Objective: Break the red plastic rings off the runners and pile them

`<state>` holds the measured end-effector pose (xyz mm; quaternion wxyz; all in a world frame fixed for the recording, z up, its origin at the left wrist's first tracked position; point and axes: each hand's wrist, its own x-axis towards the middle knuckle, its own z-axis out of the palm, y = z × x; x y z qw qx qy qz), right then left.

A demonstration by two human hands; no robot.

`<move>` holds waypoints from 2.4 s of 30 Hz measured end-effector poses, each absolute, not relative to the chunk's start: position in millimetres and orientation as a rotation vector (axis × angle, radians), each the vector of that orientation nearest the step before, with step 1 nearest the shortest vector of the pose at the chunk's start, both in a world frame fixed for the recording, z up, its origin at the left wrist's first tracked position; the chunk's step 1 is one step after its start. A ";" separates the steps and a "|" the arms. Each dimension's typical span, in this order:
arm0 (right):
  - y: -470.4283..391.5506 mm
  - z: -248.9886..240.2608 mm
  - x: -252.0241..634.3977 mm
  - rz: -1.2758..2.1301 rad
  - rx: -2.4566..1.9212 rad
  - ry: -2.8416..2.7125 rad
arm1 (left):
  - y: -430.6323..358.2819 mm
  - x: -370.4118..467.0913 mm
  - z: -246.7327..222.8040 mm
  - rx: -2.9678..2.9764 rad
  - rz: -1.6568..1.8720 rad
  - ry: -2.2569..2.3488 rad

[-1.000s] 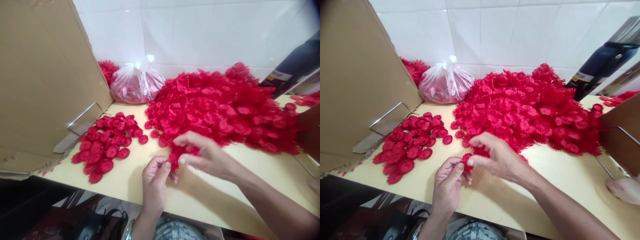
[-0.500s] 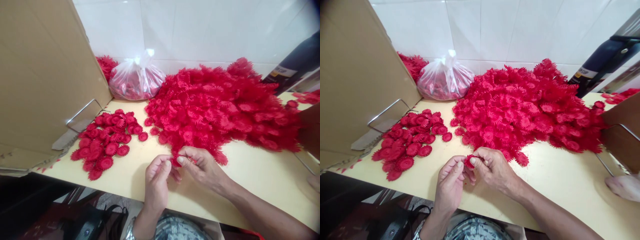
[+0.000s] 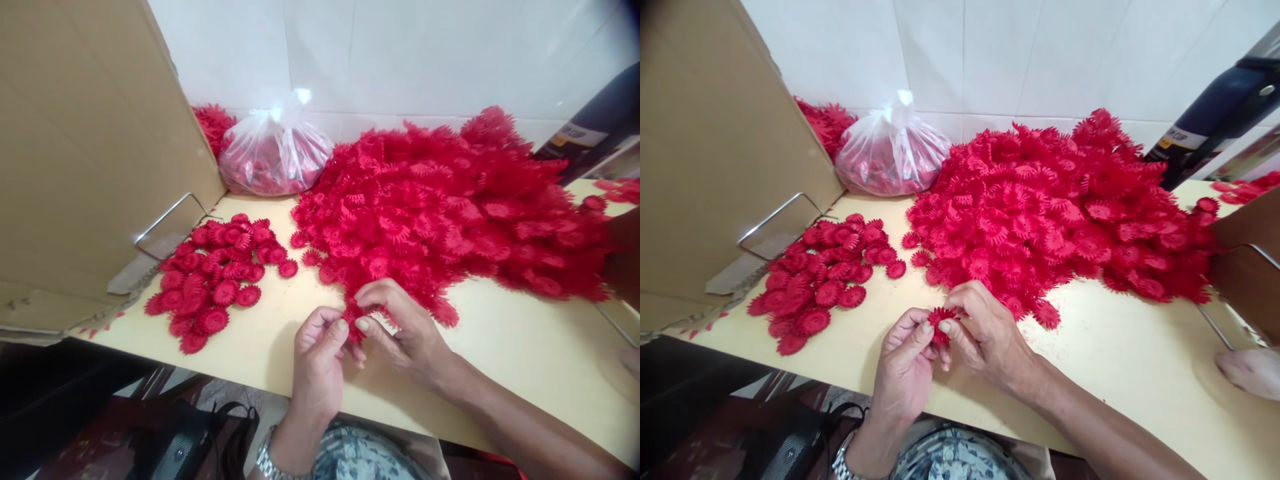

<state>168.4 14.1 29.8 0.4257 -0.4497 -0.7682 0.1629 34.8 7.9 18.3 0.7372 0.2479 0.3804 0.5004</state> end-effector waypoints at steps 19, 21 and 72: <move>25.7 44.6 193.3 0.232 -1.327 -1.650 | 13.7 16.9 19.0 0.501 1.325 0.892; 35.1 61.0 208.8 0.051 -1.353 -1.663 | 14.5 17.1 18.6 0.553 1.264 0.852; -8.3 15.1 273.5 0.190 -1.787 -2.141 | 28.5 9.2 14.9 1.469 1.024 1.319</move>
